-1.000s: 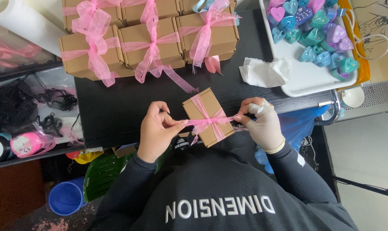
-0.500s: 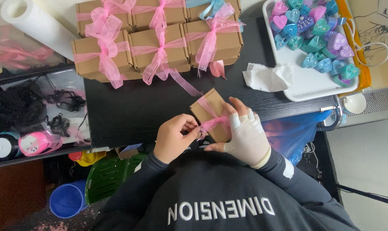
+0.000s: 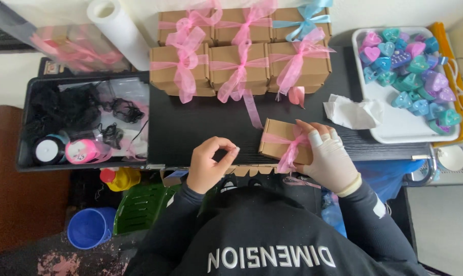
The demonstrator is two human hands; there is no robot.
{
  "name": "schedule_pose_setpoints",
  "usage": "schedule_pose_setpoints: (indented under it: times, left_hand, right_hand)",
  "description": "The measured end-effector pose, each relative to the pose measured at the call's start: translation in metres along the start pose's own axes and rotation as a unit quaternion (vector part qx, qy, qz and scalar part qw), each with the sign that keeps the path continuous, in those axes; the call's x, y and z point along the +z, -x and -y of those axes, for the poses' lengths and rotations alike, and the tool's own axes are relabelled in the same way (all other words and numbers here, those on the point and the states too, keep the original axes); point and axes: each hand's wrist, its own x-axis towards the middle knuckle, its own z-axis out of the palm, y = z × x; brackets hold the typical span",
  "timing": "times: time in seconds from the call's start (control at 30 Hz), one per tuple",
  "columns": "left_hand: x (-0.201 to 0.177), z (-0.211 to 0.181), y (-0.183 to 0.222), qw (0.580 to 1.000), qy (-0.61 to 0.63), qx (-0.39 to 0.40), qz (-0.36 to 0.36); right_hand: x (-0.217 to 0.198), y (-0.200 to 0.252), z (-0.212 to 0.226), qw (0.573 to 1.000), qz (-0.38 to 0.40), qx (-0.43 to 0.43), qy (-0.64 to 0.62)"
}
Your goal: Packaging heart-shaped soaps into a small cardboard box with decorative crinkle paper and tying a ribbon.
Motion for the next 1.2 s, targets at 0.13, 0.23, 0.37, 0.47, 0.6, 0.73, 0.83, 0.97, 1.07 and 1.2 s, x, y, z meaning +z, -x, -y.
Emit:
schedule_pose_setpoints:
  times: [0.13,0.23,0.37,0.47,0.6,0.73,0.83,0.97,1.07,1.2]
  left_hand:
    - [-0.048,0.004,0.001,0.991,-0.115,-0.012,-0.068]
    - [-0.069,0.012,0.005,0.957,-0.273,-0.022,-0.093]
    - [-0.076,0.014,0.008,0.957,-0.266,0.010,-0.118]
    - [-0.078,0.012,0.008,0.959,-0.263,0.037,-0.101]
    - [-0.081,0.011,0.007,0.963,-0.254,0.046,-0.080]
    - [-0.082,0.013,0.007,0.957,-0.271,0.066,-0.081]
    - [-0.084,0.014,0.005,0.956,-0.277,0.069,-0.066]
    - [-0.082,0.018,0.007,0.958,-0.273,0.064,-0.063]
    - [-0.082,0.018,0.007,0.957,-0.274,0.072,-0.066]
    - [-0.079,0.014,0.005,0.961,-0.262,0.061,-0.065]
  right_hand:
    - [-0.022,-0.017,0.029,0.994,0.001,-0.048,-0.100]
    - [-0.030,-0.043,0.050,0.983,-0.009,-0.088,-0.162]
    - [-0.028,-0.107,0.069,0.983,-0.089,-0.151,-0.054]
    - [-0.016,-0.166,0.073,0.976,-0.136,-0.166,-0.040]
    - [0.020,-0.245,0.053,0.980,-0.144,-0.136,-0.003]
    - [0.049,-0.299,0.051,0.972,-0.180,-0.152,0.020]
    - [0.050,-0.319,0.070,0.977,-0.162,-0.136,-0.026]
    - [0.067,-0.331,0.070,0.984,-0.162,-0.064,-0.049]
    - [0.070,-0.322,0.077,0.973,-0.212,-0.066,-0.066]
    - [0.049,-0.291,0.090,0.965,-0.243,-0.068,-0.073]
